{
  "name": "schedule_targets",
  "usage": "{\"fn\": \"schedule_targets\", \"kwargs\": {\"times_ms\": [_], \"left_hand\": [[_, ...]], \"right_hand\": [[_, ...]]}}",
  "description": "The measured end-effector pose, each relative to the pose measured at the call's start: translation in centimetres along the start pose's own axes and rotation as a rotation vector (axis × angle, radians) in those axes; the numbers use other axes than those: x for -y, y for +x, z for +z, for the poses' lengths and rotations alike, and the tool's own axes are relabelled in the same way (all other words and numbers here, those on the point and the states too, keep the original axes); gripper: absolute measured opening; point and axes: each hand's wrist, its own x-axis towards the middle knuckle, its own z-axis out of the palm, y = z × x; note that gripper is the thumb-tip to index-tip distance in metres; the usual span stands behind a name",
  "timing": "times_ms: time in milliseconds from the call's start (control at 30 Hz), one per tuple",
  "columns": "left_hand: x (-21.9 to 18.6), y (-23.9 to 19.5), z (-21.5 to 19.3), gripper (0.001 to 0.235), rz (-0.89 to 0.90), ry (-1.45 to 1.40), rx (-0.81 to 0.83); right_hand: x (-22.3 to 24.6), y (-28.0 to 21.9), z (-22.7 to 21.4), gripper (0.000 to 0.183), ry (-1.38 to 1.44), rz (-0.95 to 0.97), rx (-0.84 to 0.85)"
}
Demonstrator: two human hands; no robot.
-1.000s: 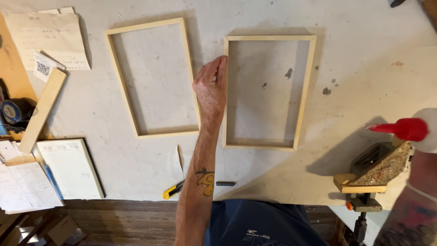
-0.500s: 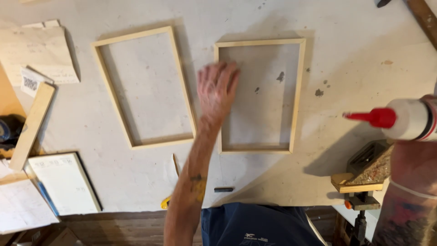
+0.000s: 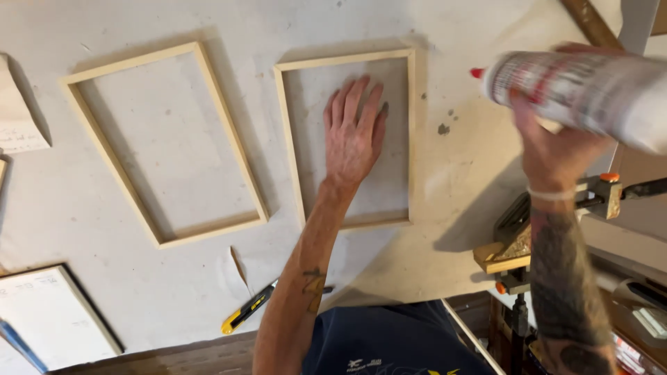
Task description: Assembling wooden picture frames using glue, a hammer, and clamps
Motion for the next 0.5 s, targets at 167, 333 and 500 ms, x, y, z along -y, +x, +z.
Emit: {"fn": "schedule_targets", "kwargs": {"times_ms": [167,333,500], "left_hand": [[1.0,0.9,2.6,0.056,0.037,0.126,0.044],[0.7,0.6,2.3,0.079,0.057,0.252,0.212],[1.2,0.6,2.5,0.061,0.079,0.113,0.088]], "right_hand": [[-3.4,-0.4,-0.8,0.073,-0.138,0.15,-0.023],[-5.1,-0.1,1.4,0.057,0.061,0.163,-0.077],[-7.0,-1.0,2.4,0.053,0.237,0.165,-0.112]]}}
